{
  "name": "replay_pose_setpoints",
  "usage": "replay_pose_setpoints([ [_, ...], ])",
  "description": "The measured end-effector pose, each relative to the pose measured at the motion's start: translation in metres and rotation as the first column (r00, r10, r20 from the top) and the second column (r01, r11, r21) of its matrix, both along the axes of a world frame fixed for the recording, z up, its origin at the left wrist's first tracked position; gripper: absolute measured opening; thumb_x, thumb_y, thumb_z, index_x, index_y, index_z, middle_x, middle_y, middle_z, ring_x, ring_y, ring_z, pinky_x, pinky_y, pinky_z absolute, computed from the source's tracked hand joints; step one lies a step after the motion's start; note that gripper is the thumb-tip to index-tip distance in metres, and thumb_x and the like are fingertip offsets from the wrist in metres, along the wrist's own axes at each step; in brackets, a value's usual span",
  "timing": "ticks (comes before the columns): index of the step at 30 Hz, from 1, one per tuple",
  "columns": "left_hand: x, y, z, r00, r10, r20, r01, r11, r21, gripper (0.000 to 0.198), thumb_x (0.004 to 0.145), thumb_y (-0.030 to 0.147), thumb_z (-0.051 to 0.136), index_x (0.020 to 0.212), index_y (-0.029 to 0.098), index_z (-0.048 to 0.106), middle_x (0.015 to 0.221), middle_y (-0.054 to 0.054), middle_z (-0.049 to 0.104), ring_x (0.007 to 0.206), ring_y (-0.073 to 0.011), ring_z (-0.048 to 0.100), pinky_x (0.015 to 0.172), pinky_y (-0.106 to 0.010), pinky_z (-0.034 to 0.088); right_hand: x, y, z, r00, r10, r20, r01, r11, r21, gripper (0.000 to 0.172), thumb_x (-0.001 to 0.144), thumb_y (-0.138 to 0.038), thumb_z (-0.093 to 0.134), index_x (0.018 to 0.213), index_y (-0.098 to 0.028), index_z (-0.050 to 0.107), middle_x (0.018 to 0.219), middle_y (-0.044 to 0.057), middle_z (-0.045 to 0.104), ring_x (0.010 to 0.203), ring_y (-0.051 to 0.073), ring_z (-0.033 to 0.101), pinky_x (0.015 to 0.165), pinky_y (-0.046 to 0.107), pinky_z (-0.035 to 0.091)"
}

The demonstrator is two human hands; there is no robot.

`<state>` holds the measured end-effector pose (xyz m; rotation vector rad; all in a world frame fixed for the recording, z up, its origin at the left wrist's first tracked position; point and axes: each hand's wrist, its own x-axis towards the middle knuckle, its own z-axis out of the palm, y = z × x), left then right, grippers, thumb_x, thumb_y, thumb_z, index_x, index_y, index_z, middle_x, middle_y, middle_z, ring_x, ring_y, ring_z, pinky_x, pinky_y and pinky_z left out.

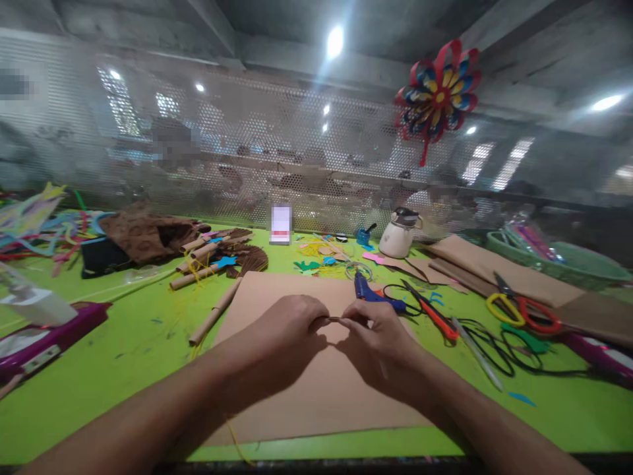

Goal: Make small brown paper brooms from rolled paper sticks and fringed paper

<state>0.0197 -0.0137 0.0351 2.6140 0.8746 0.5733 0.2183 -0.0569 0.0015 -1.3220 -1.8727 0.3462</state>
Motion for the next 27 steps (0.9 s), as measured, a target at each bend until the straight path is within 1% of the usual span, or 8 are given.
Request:
replay_pose_setpoints([
  [3,-0.001,-0.008,-0.002,0.999,0.036,0.009,-0.036,0.999,0.011,0.011,0.075,0.02,0.051,0.065,0.017,0.056,0.067,-0.001,0.056,0.059,-0.0125,0.042,0.055,-0.028,0.025,-0.002,0.001,0.001,1.0,0.003,-0.007,-0.003,1.0,0.002,0.013,0.084,-0.02,0.058,0.074,-0.016,0.065,0.067,0.002,0.066,0.061,0.012,0.056,0.058,0.023,0.043],
  [6,-0.002,-0.007,-0.003,0.999,0.05,0.016,-0.05,0.999,0.006,0.01,0.074,0.019,0.051,0.064,0.017,0.053,0.065,0.0,0.055,0.058,-0.0124,0.04,0.055,-0.028,0.026,-0.005,0.001,0.004,1.0,0.001,-0.026,-0.002,1.0,-0.007,0.011,0.083,-0.022,0.059,0.075,-0.016,0.065,0.066,0.001,0.065,0.059,0.012,0.055,0.055,0.022,0.042],
  [11,-0.003,-0.006,-0.007,0.999,-0.005,0.051,0.006,1.0,-0.003,0.01,0.078,0.022,0.051,0.069,0.018,0.055,0.07,-0.002,0.057,0.064,-0.0142,0.045,0.058,-0.027,0.029,-0.009,-0.004,0.011,0.999,0.02,-0.035,-0.021,0.999,-0.034,0.012,0.083,-0.019,0.059,0.075,-0.016,0.066,0.067,0.002,0.066,0.062,0.012,0.057,0.057,0.022,0.043],
  [15,-0.001,-0.006,-0.01,0.995,-0.04,0.09,0.049,0.994,-0.097,0.008,0.078,0.02,0.049,0.076,0.018,0.056,0.077,-0.003,0.06,0.068,-0.0141,0.047,0.059,-0.026,0.031,-0.006,-0.004,0.013,0.999,0.01,-0.033,-0.01,1.0,0.004,0.016,0.083,-0.019,0.057,0.069,-0.016,0.065,0.062,0.001,0.064,0.057,0.011,0.055,0.054,0.022,0.041],
  [18,0.0,-0.004,-0.015,0.988,-0.055,0.145,0.082,0.979,-0.188,0.014,0.082,0.022,0.045,0.084,0.017,0.058,0.077,-0.003,0.06,0.065,-0.0123,0.046,0.057,-0.025,0.03,-0.003,-0.002,0.011,1.0,-0.008,-0.028,0.008,1.0,0.026,0.017,0.083,-0.02,0.056,0.069,-0.016,0.064,0.061,0.0,0.063,0.055,0.011,0.054,0.052,0.021,0.04],
  [22,-0.005,-0.001,-0.02,0.996,0.005,0.085,0.017,0.967,-0.255,0.023,0.085,0.027,0.041,0.073,0.015,0.056,0.062,0.0,0.052,0.055,-0.0102,0.036,0.05,-0.026,0.023,-0.002,0.001,0.007,1.0,-0.006,-0.005,0.007,0.998,0.057,0.015,0.083,-0.019,0.056,0.071,-0.016,0.064,0.063,0.001,0.063,0.057,0.012,0.054,0.054,0.022,0.041],
  [24,-0.007,-0.001,-0.02,0.998,0.03,0.059,-0.012,0.959,-0.283,0.027,0.087,0.028,0.038,0.072,0.015,0.056,0.059,0.001,0.05,0.054,-0.0102,0.036,0.049,-0.027,0.021,-0.003,0.001,0.006,1.0,0.012,0.006,-0.013,0.998,0.065,0.015,0.083,-0.019,0.056,0.072,-0.016,0.065,0.065,0.002,0.065,0.059,0.012,0.056,0.056,0.023,0.042],
  [27,-0.008,-0.001,-0.017,0.997,-0.039,0.061,0.054,0.96,-0.274,0.028,0.088,0.031,0.039,0.074,0.015,0.058,0.065,-0.001,0.055,0.057,-0.0111,0.041,0.053,-0.027,0.026,-0.004,-0.001,0.007,0.999,0.039,0.013,-0.04,0.997,0.07,0.015,0.084,-0.019,0.055,0.074,-0.017,0.066,0.068,0.003,0.066,0.061,0.013,0.057,0.058,0.023,0.043],
])
